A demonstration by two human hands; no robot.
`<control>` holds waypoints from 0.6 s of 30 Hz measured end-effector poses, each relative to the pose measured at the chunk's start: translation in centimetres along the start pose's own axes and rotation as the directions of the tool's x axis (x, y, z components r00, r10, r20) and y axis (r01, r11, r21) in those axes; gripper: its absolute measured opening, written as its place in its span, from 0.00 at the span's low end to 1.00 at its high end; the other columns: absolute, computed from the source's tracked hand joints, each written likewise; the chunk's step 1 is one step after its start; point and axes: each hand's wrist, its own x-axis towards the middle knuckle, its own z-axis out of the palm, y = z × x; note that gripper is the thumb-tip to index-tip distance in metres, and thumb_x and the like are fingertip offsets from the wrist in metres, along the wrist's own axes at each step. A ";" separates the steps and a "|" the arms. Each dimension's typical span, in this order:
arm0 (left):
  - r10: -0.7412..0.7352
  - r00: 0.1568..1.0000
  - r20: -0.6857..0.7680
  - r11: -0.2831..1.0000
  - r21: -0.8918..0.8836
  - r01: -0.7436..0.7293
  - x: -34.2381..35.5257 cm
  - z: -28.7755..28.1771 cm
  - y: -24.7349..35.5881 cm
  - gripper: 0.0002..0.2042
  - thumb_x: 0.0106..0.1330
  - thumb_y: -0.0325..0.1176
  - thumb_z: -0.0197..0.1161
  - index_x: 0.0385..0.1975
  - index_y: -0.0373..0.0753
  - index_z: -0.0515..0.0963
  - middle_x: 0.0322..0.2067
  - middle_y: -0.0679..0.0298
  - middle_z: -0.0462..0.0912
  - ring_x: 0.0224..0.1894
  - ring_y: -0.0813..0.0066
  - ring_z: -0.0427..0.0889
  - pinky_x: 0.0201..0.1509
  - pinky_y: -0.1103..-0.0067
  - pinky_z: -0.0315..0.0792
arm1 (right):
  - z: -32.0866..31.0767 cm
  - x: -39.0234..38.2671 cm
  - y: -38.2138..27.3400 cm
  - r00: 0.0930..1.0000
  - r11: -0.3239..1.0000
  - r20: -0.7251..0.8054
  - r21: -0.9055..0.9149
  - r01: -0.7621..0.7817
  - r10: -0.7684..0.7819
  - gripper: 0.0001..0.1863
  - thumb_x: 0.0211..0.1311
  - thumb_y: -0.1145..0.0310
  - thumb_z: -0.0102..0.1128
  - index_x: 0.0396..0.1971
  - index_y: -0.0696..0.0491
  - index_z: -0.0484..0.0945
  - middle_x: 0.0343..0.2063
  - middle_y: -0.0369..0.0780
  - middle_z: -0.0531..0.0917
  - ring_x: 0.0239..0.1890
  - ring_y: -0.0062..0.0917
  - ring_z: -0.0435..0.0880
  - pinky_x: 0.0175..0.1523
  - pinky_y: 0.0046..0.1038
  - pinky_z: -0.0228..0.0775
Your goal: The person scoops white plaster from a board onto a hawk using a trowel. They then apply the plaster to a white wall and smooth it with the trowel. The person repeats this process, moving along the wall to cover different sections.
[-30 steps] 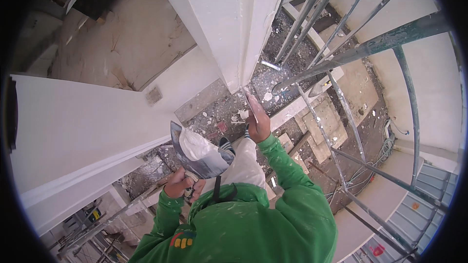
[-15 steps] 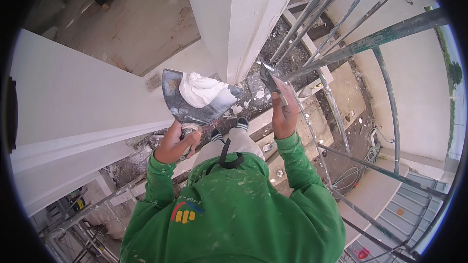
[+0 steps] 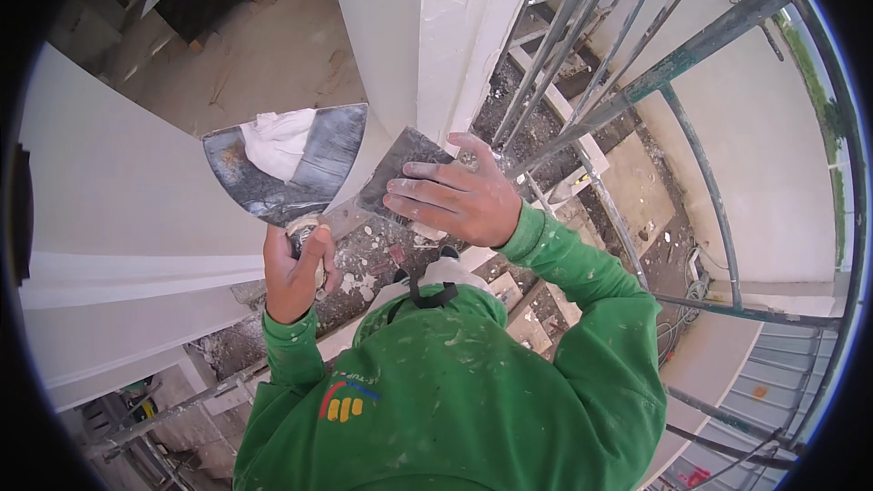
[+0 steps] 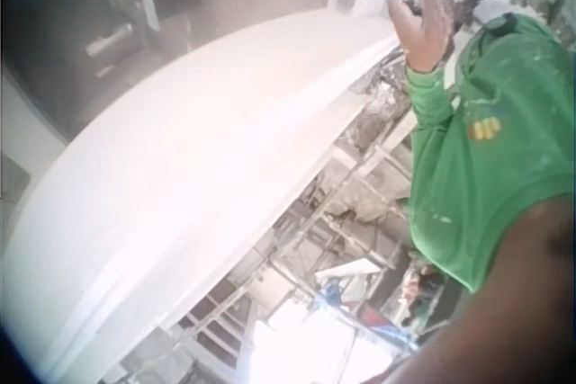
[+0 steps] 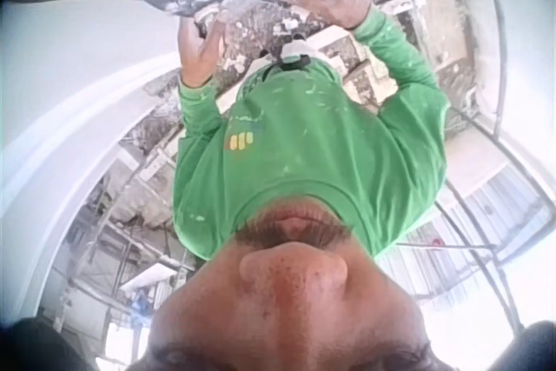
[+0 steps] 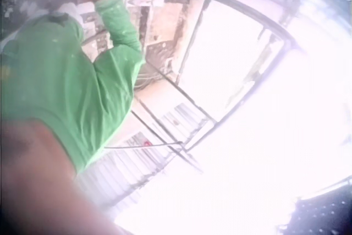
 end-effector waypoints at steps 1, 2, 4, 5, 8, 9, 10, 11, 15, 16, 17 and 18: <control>0.025 0.998 -0.058 0.996 -0.084 -0.030 -0.2 -0.2 0.4 0.13 0.69 0.32 0.56 0.46 0.32 0.66 0.24 0.61 0.73 0.19 0.81 0.69 0.16 0.83 0.65 | 1.1 -1.0 0.6 0.990 0.987 -0.062 0.111 -0.118 0.125 0.20 0.55 0.68 0.60 0.50 0.43 0.79 0.48 0.31 0.81 0.51 0.25 0.79 0.61 0.43 0.58; 0.068 0.994 -0.092 0.994 -0.085 -0.075 -0.4 -0.9 0.6 0.13 0.69 0.32 0.56 0.47 0.33 0.64 0.23 0.62 0.72 0.18 0.81 0.69 0.15 0.83 0.65 | 2.8 -2.2 1.6 0.959 0.946 -0.119 0.234 -0.223 0.255 0.20 0.57 0.70 0.57 0.51 0.47 0.78 0.48 0.34 0.81 0.51 0.28 0.79 0.59 0.41 0.62; 0.150 0.971 -0.185 0.982 -0.084 -0.168 -0.8 -2.6 0.8 0.15 0.69 0.32 0.56 0.48 0.34 0.62 0.22 0.62 0.70 0.18 0.81 0.68 0.13 0.84 0.65 | 5.1 -2.8 2.6 0.748 0.704 -0.182 0.533 -0.470 0.638 0.19 0.63 0.73 0.51 0.54 0.55 0.75 0.48 0.41 0.80 0.50 0.35 0.79 0.57 0.38 0.67; 0.121 0.975 -0.188 0.987 -0.085 -0.139 -0.9 -2.9 0.7 0.15 0.69 0.32 0.56 0.49 0.34 0.61 0.22 0.62 0.70 0.17 0.81 0.68 0.13 0.83 0.65 | 6.2 -2.3 2.7 0.518 0.462 -0.146 0.690 -0.558 0.843 0.18 0.66 0.74 0.48 0.54 0.59 0.73 0.48 0.45 0.80 0.49 0.39 0.79 0.56 0.36 0.69; 0.010 0.978 -0.210 0.998 -0.061 -0.023 -1.6 -3.8 -1.5 0.17 0.69 0.33 0.55 0.51 0.37 0.59 0.21 0.62 0.68 0.16 0.80 0.67 0.11 0.82 0.64 | 11.7 -1.5 4.9 0.200 0.254 -0.174 0.824 -0.507 0.964 0.17 0.72 0.68 0.44 0.52 0.65 0.72 0.44 0.50 0.80 0.49 0.40 0.79 0.56 0.31 0.67; -0.039 0.981 -0.192 0.997 -0.071 0.026 -2.2 -4.1 -2.6 0.17 0.69 0.33 0.55 0.52 0.37 0.59 0.21 0.62 0.68 0.16 0.80 0.67 0.11 0.82 0.64 | 14.0 -0.8 4.9 0.164 0.309 -0.262 0.789 -0.531 0.951 0.17 0.72 0.69 0.44 0.52 0.64 0.72 0.46 0.51 0.79 0.50 0.41 0.78 0.56 0.31 0.67; -0.087 0.979 -0.186 0.994 -0.084 0.073 -3.2 -4.4 -3.4 0.17 0.69 0.33 0.55 0.52 0.37 0.58 0.21 0.62 0.68 0.16 0.80 0.67 0.11 0.83 0.64 | 16.3 0.5 4.7 0.140 0.360 -0.343 0.748 -0.557 0.929 0.17 0.71 0.70 0.43 0.53 0.64 0.72 0.47 0.51 0.79 0.51 0.41 0.77 0.57 0.31 0.66; -0.129 0.980 -0.154 0.988 -0.100 0.114 -3.7 -4.1 -4.0 0.17 0.69 0.33 0.55 0.52 0.37 0.58 0.20 0.62 0.68 0.16 0.80 0.67 0.11 0.83 0.64 | 16.8 1.3 5.0 0.106 0.414 -0.442 0.691 -0.593 0.891 0.17 0.71 0.71 0.43 0.54 0.63 0.72 0.49 0.51 0.78 0.52 0.42 0.76 0.57 0.31 0.66; -0.234 0.965 -0.121 0.971 -0.076 0.226 -5.0 -4.3 -5.1 0.17 0.69 0.34 0.54 0.52 0.37 0.58 0.19 0.63 0.67 0.15 0.79 0.67 0.11 0.83 0.64 | 17.1 4.1 6.5 0.003 0.363 -0.485 0.650 -0.667 0.874 0.21 0.68 0.75 0.42 0.61 0.59 0.64 0.58 0.50 0.69 0.62 0.40 0.67 0.65 0.40 0.53; -0.252 0.960 -0.118 0.967 -0.077 0.244 -5.2 -4.4 -5.2 0.17 0.70 0.34 0.54 0.52 0.38 0.58 0.19 0.63 0.67 0.15 0.79 0.66 0.11 0.83 0.63 | 17.1 4.5 7.2 0.002 0.324 -0.452 0.636 -0.701 0.892 0.24 0.66 0.77 0.42 0.63 0.57 0.61 0.61 0.48 0.66 0.65 0.39 0.62 0.67 0.45 0.46; -0.268 0.956 -0.118 0.962 -0.083 0.259 -5.5 -4.3 -5.2 0.16 0.70 0.34 0.54 0.51 0.38 0.58 0.19 0.63 0.67 0.15 0.79 0.66 0.11 0.83 0.63 | 17.0 4.9 7.7 0.006 0.289 -0.418 0.617 -0.732 0.908 0.28 0.64 0.80 0.42 0.66 0.55 0.57 0.64 0.46 0.63 0.68 0.37 0.58 0.70 0.51 0.39; -0.271 0.957 -0.105 0.960 -0.096 0.262 -5.8 -4.1 -4.9 0.15 0.70 0.33 0.54 0.50 0.38 0.59 0.19 0.63 0.67 0.15 0.79 0.66 0.11 0.83 0.63 | 17.6 5.4 8.1 0.000 0.262 -0.389 0.621 -0.739 0.921 0.31 0.63 0.79 0.43 0.67 0.55 0.54 0.66 0.46 0.59 0.69 0.38 0.56 0.69 0.55 0.37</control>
